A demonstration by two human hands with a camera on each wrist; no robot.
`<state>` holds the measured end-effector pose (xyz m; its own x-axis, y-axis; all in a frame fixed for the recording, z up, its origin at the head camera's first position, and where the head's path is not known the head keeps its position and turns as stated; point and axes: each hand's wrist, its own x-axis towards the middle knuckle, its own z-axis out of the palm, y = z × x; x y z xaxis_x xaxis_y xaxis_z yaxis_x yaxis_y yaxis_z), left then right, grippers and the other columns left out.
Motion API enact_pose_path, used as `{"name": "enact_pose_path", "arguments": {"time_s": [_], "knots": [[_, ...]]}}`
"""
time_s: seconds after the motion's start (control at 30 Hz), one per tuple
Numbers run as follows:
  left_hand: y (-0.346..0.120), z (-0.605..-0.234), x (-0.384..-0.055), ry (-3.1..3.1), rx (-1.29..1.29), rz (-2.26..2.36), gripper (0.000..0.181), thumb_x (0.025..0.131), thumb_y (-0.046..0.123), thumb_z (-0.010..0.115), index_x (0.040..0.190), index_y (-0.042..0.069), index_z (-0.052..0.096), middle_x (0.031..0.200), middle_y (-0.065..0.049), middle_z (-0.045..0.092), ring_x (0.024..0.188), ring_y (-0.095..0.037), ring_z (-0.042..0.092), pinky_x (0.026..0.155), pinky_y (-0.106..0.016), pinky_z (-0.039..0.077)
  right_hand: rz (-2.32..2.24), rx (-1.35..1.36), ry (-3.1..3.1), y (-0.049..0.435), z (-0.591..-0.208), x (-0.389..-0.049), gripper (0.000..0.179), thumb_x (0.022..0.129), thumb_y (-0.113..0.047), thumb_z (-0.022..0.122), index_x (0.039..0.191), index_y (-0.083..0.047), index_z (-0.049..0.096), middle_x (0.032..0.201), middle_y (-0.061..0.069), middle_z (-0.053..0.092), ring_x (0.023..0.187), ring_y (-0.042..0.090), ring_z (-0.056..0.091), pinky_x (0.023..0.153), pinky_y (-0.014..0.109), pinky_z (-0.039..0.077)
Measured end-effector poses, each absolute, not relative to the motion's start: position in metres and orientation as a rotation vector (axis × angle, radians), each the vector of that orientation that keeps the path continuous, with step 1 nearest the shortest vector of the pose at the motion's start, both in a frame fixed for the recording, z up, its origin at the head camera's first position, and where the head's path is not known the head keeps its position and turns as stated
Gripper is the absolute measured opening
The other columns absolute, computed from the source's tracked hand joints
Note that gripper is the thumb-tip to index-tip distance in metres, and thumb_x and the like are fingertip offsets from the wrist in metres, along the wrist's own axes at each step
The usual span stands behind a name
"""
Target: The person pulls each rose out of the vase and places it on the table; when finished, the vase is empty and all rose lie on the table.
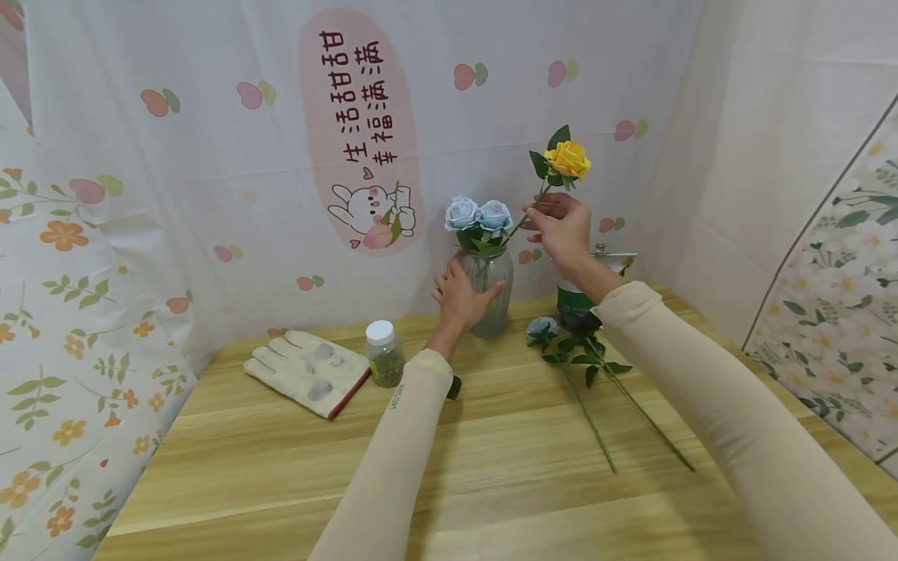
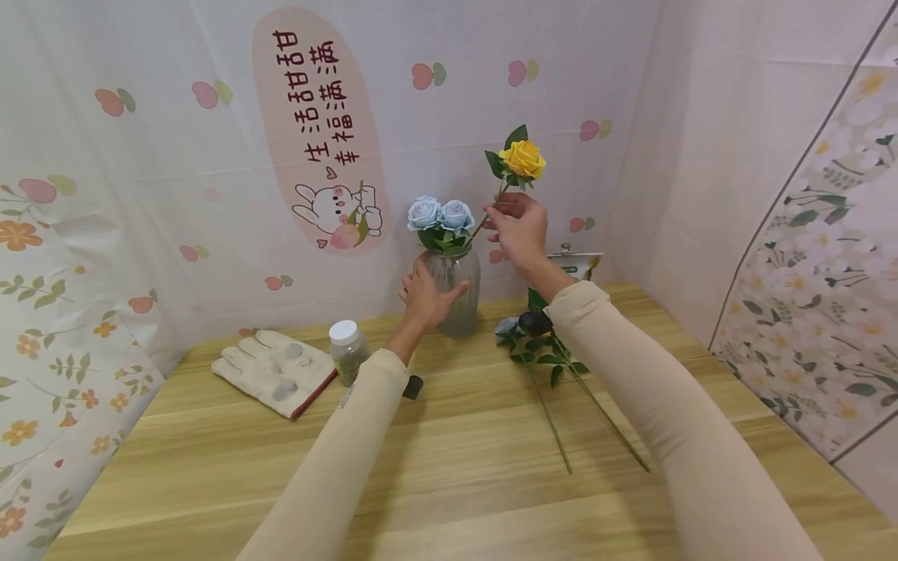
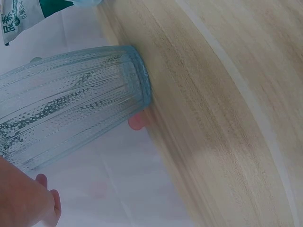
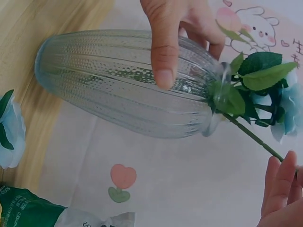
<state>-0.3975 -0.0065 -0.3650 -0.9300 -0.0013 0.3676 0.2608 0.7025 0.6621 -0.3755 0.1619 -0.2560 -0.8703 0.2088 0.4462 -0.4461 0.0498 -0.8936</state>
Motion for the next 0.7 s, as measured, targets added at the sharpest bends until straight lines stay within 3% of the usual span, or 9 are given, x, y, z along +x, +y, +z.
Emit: {"name": "enact_pose_path", "arguments": {"time_s": [0.3, 0.57, 0.7], "knots": [[-0.004, -0.366, -0.396, -2.584, -0.194, -1.071, 0.099, 0.083, 0.063, 0.069, 0.155, 0.018, 0.018, 0.152, -0.01, 0.035, 0.129, -0.035, 0.032, 0.099, -0.052, 0.025, 1.901, 0.26, -1.799, 0.171, -0.251, -0.364, 0.017, 0.09, -0.013, 0.072, 0.106, -0.008, 0.066, 0.102, 0.005, 0.075, 0.077, 0.012, 0.073, 0.061, 0.023, 0.055], [-0.004, -0.366, -0.395, -2.561, -0.209, -1.081, 0.097, 0.083, 0.061, 0.07, 0.154, 0.018, 0.019, 0.149, -0.011, 0.038, 0.127, -0.035, 0.034, 0.097, -0.052, 0.025, 1.872, 0.286, -1.717, 0.174, -0.246, -0.352, 0.023, 0.087, -0.017, 0.075, 0.108, -0.008, 0.07, 0.101, 0.003, 0.074, 0.08, 0.011, 0.072, 0.064, 0.026, 0.056], [-0.005, -0.366, -0.396, -2.56, -0.21, -1.086, 0.097, 0.084, 0.061, 0.07, 0.154, 0.019, 0.019, 0.15, -0.011, 0.037, 0.128, -0.035, 0.033, 0.098, -0.052, 0.024, 1.854, 0.347, -1.654, 0.174, -0.242, -0.344, 0.021, 0.086, -0.011, 0.076, 0.106, -0.005, 0.072, 0.098, 0.003, 0.076, 0.079, 0.011, 0.073, 0.062, 0.026, 0.056]]}}
